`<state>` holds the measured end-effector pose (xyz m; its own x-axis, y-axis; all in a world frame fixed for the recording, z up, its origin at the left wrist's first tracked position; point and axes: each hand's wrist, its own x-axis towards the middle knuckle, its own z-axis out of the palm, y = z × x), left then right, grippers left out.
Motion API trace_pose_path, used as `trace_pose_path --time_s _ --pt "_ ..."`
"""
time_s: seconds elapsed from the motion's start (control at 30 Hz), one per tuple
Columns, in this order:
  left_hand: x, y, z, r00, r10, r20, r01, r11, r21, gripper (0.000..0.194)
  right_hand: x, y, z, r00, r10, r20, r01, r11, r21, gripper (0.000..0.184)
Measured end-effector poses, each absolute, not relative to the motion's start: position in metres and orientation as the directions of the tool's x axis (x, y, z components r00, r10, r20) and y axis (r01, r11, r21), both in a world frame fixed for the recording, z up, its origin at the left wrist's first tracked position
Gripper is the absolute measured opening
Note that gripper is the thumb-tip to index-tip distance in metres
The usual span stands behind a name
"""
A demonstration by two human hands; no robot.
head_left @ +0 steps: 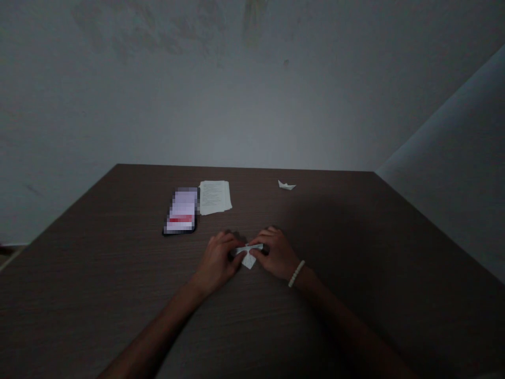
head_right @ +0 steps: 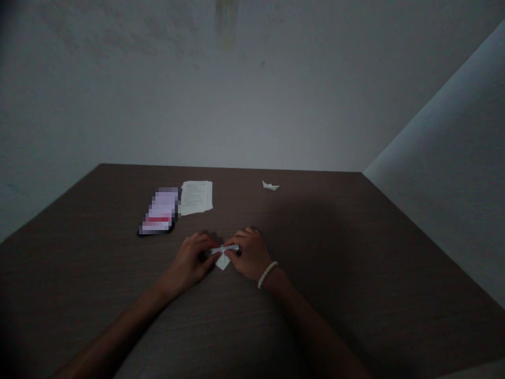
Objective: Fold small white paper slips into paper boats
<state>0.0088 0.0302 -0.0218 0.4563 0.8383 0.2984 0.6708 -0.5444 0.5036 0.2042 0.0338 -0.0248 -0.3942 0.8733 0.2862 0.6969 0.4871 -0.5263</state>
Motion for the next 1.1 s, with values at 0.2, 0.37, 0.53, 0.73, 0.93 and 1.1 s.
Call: trace_pose_path --time_s 0.2,0.37,0.53,0.73,0.93,1.1 --pt "0.01 0.033 -0.021 0.458 0.843 0.28 0.686 -0.536 0.492 0.013 0.204 0.033 -0.024 -0.384 0.873 0.3 0.694 0.487 -0.53 0.004" --pt "0.011 0.035 -0.023 0.454 0.844 0.286 0.677 -0.535 0.505 0.013 0.204 0.032 -0.024 -0.4 0.865 0.303 0.702 0.502 -0.505 0.005" --pt "0.012 0.034 -0.019 0.47 0.837 0.279 0.684 -0.546 0.484 0.013 0.204 0.032 -0.024 -0.421 0.858 0.294 0.715 0.514 -0.474 0.007" --pt "0.009 0.034 -0.018 0.518 0.815 0.26 0.68 -0.577 0.452 0.015 0.208 0.032 -0.023 -0.47 0.834 0.288 0.705 0.551 -0.446 0.012" --pt "0.005 0.034 -0.015 0.582 0.772 0.255 0.646 -0.629 0.432 0.019 0.215 0.034 -0.02 -0.561 0.773 0.298 0.666 0.635 -0.393 0.014" --pt "0.0 0.032 -0.012 0.651 0.715 0.256 0.614 -0.694 0.377 0.022 0.22 0.034 -0.019 -0.602 0.738 0.306 0.648 0.675 -0.353 0.015"
